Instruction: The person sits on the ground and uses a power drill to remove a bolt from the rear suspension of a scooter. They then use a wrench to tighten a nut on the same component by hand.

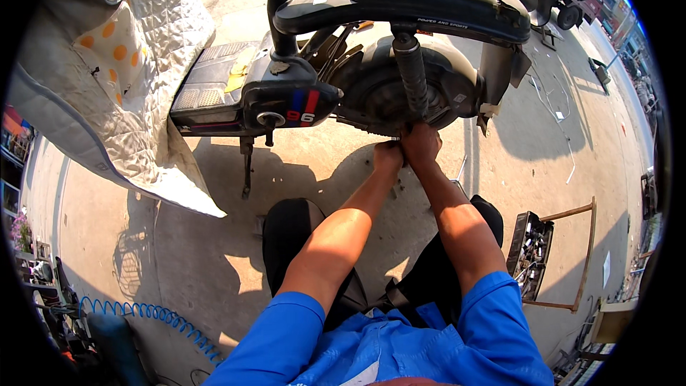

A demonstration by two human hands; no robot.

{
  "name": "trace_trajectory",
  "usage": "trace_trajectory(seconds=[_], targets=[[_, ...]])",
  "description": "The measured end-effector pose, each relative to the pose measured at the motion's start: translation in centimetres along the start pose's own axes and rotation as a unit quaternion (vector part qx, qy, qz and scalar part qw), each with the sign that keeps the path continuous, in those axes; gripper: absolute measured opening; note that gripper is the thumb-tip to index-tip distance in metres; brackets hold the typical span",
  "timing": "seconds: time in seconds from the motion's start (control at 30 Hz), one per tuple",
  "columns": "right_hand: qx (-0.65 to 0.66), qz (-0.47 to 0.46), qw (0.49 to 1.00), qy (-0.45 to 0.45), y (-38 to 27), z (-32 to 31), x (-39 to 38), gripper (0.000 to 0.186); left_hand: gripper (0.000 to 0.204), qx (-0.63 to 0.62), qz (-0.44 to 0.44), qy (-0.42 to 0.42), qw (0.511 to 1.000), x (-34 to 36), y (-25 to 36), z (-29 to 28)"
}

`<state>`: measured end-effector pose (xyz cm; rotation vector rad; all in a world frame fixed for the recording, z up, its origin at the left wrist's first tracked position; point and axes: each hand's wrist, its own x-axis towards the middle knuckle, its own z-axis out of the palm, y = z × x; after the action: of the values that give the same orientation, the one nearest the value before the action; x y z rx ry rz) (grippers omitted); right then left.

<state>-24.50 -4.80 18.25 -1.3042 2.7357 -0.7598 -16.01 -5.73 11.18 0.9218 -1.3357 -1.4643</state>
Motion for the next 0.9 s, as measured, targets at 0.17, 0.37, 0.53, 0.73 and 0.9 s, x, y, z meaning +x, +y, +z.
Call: trace_trajectory(seconds=[0.17, 0.37, 0.53, 0.73, 0.9], targets=[[-0.036, 0.01, 0.999, -0.008, 1.2, 0.8, 0.5, 0.035, 0.024, 0.035, -0.13, 0.047, 0.99, 0.0, 2.9, 1.4], [-0.019, -0.007, 1.0, -0.007, 1.0, 1.2, 0.6, 0.036, 0.022, -0.018, 0.066, -0.015, 0.998, 0.1, -1.5, 0.3], [-0.007, -0.007, 1.0, 0.005, 1.3, 0.7, 0.4, 0.036, 0.021, -0.008, -0.008, -0.019, 1.0, 0.1, -0.2, 0.7], [0.003, -0.028, 0.999, 0.015, 1.0, 0.7, 0.2, 0.036, 0.018, -0.073, 0.107, -0.027, 0.991, 0.2, -2.0, 0.3], [-0.008, -0.03, 1.0, -0.001, 0.6, 0.4, 0.3, 0.037, 0.018, -0.056, 0.078, -0.037, 0.995, 0.4, -1.5, -0.1]])
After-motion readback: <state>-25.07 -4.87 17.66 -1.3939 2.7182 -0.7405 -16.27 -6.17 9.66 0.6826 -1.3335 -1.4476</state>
